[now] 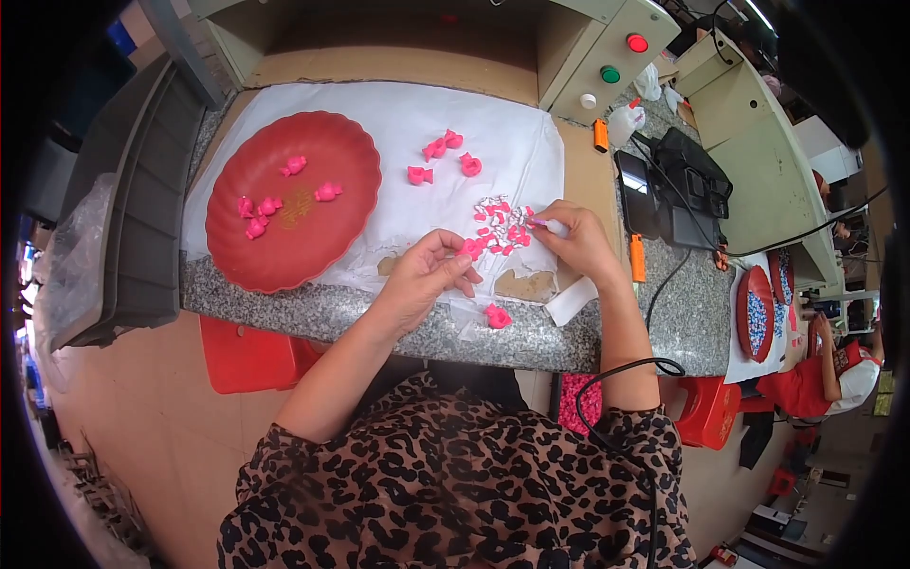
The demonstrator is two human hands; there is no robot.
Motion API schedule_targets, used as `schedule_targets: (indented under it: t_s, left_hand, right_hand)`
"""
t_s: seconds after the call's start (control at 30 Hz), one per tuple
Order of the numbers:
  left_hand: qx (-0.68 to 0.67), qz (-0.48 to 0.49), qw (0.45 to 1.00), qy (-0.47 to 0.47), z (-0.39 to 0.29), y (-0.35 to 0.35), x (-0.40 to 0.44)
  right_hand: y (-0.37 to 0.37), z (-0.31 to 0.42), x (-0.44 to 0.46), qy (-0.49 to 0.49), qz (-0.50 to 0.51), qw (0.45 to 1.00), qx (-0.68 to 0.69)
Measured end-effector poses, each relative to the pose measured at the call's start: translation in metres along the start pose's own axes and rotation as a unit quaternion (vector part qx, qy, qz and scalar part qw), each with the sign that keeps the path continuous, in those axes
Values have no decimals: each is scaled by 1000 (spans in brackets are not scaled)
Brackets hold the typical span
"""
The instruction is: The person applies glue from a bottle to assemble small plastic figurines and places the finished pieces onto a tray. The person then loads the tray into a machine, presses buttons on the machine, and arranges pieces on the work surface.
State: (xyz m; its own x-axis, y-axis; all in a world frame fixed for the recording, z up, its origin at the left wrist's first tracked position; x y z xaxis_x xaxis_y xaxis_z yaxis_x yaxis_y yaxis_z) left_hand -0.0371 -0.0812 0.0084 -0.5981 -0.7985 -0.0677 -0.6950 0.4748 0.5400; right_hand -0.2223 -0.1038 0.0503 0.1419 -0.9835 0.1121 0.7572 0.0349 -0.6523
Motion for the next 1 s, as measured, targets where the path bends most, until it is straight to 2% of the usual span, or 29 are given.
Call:
schedule_targets:
  t_s: [0.17,0.27,0.3,0.33,0.37,0.43,0.47,0.53,0.67,1.0]
  left_hand:
    - [14,20,1000,-5,1,1,0]
    - [21,5,1000,4,-4,4,-2]
    - [21,2,1000,6,-3,3,-2]
    - [28,8,1000,5,-2,4,-2]
    - [35,16,999,4,-1,5,-2]
    - [1,8,1000,-12,-1,6,-2]
    - [-34,0,999,-27,1,6,-2]
    - [-24,10,999,-18,3,6,-1]
    - [-18,19,1000,-1,3,7,-1]
    - [-6,15,1000,-9,4,5,-3]
  right_hand:
    - [4,3,6,2,11,999,-37]
    - [1,12,6,-19,-29,997,-62]
    - [-1,8,3,41,-45,992,114]
    - [1,4,-3,102,-58,951,286]
    - [3,13,-8,103,-57,950,288]
    - [25,18,-25,210,-21,858,468]
    - [29,18,-29,211,-22,858,468]
    - [49,21,-38,246,19,785,569]
    - [57,29,-44,287,15,803,522]
    - [62,34,-38,247,32,861,443]
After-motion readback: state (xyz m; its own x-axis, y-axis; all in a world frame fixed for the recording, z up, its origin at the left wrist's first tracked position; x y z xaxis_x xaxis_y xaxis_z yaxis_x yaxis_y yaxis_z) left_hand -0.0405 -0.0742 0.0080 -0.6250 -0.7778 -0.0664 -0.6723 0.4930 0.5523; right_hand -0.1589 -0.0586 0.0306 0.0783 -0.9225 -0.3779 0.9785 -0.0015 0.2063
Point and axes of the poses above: each hand's wrist, its own x-axis towards the middle knuckle, its own y-axis out of the palm, z = x × y, the point moved 8 cm from there along x, towards the middle knuckle, and after that the axes turned 5 degrees about x, right-handed, at the moved point
